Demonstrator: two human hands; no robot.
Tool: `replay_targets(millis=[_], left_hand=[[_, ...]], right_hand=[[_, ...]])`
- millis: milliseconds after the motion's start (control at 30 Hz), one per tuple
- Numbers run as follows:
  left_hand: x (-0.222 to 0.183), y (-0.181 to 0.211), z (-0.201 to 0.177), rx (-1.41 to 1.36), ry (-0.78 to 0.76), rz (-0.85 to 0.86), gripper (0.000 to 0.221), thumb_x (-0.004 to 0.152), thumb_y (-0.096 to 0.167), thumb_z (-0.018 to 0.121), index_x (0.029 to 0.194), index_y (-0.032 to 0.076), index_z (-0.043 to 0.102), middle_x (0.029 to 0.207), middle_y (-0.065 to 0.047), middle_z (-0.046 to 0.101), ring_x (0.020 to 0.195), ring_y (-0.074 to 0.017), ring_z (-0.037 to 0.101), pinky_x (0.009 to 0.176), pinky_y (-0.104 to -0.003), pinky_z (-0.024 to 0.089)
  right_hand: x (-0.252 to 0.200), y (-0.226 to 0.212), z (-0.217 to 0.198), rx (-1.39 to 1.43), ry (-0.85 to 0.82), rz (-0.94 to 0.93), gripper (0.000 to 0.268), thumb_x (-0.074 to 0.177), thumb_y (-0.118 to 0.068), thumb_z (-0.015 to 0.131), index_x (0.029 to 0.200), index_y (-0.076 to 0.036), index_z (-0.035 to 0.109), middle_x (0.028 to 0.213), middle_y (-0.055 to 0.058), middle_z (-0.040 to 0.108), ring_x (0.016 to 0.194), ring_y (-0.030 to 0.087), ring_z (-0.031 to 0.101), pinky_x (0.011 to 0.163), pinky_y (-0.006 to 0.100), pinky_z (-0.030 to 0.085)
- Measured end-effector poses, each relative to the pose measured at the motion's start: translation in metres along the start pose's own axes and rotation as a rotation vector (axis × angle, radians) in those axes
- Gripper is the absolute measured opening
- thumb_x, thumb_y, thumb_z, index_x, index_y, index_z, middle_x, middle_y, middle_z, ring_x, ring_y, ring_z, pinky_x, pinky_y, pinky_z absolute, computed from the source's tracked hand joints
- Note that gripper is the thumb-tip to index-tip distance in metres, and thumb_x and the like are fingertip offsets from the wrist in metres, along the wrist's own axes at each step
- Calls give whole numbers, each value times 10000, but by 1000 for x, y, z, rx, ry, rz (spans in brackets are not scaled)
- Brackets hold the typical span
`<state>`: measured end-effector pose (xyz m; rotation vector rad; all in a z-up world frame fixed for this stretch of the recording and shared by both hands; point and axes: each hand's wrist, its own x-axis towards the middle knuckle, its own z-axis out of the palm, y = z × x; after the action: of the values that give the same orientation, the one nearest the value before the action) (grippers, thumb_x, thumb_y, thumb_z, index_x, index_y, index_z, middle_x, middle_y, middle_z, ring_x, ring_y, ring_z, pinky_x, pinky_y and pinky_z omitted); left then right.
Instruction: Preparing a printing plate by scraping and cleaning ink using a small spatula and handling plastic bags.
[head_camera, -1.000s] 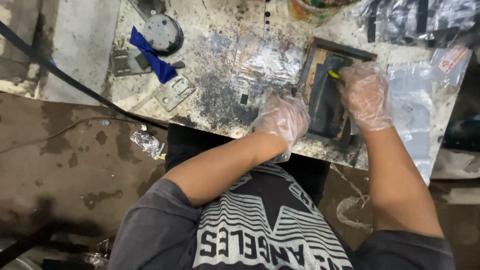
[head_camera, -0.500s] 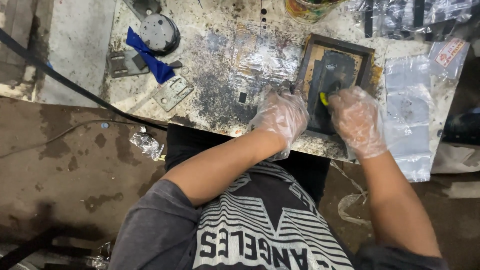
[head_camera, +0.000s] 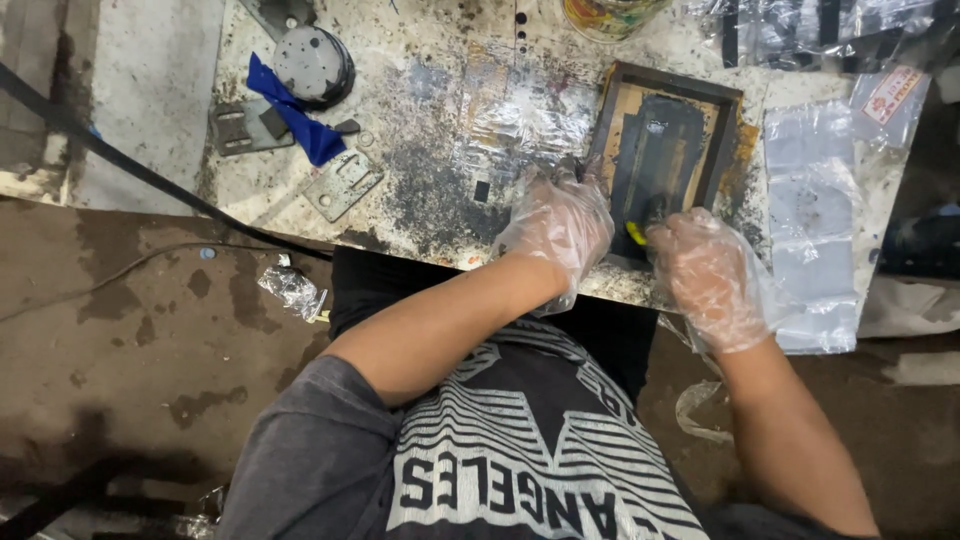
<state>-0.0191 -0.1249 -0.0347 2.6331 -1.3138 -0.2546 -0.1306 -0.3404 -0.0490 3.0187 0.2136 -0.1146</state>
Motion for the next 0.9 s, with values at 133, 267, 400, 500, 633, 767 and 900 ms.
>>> replay_targets(millis=[133,267,400,500,633,767,900], left_hand=[[5,-7,3,-9,-39,9,534,848,-11,551,1340,-204,474,1078,-364,668,1095,-519,650,944,-721,438],[4,-2,-11,-39,-57,3,543,871,15,512,1375,-180,459,1106,-331,681,1117,-493,658,952,-696,453],[6,3,-15,-228,-61,-162,527,903,57,497,1394,-133,472,1145,-289,684,1127,-466,671,949,-657,487],[9,2,-6,-135,-41,-118,512,880,64,489,1350,-139,507,1067,-275,693,1091,-469,669,968,-640,457],[6,5,-7,-41,-32,-52,503,863,45,503,1328,-148,524,1041,-287,702,1102,-459,669,982,-636,442],[9,0,10,-208,75,-133,484,891,87,512,1334,-106,538,1057,-286,691,1112,-465,670,990,-661,445],[7,4,-10,-120,21,-143,466,895,113,443,1299,-79,575,1003,-241,724,1047,-433,702,1017,-599,432]], right_hand=[[27,32,10,59,59,46,101,895,-271,703,975,-210,708,912,39,648,1024,270,670,912,410,552],[61,59,15,128,8,315,293,977,-302,756,1244,-180,764,1232,72,718,1282,295,616,1023,492,538],[92,85,42,31,-7,322,229,943,-348,774,1147,-245,779,1151,47,737,1230,287,652,983,488,568],[98,104,74,15,202,156,200,898,-313,808,1075,-234,760,1028,15,721,1108,257,704,937,400,585],[89,95,83,-56,311,78,112,894,-274,804,989,-250,750,954,-14,696,1051,232,708,920,349,575],[73,78,75,-108,312,-6,87,860,-230,772,935,-262,742,913,-16,666,1043,203,686,901,321,553],[42,43,40,-120,255,-23,62,894,-223,717,935,-267,702,863,-20,614,985,202,664,865,322,543]])
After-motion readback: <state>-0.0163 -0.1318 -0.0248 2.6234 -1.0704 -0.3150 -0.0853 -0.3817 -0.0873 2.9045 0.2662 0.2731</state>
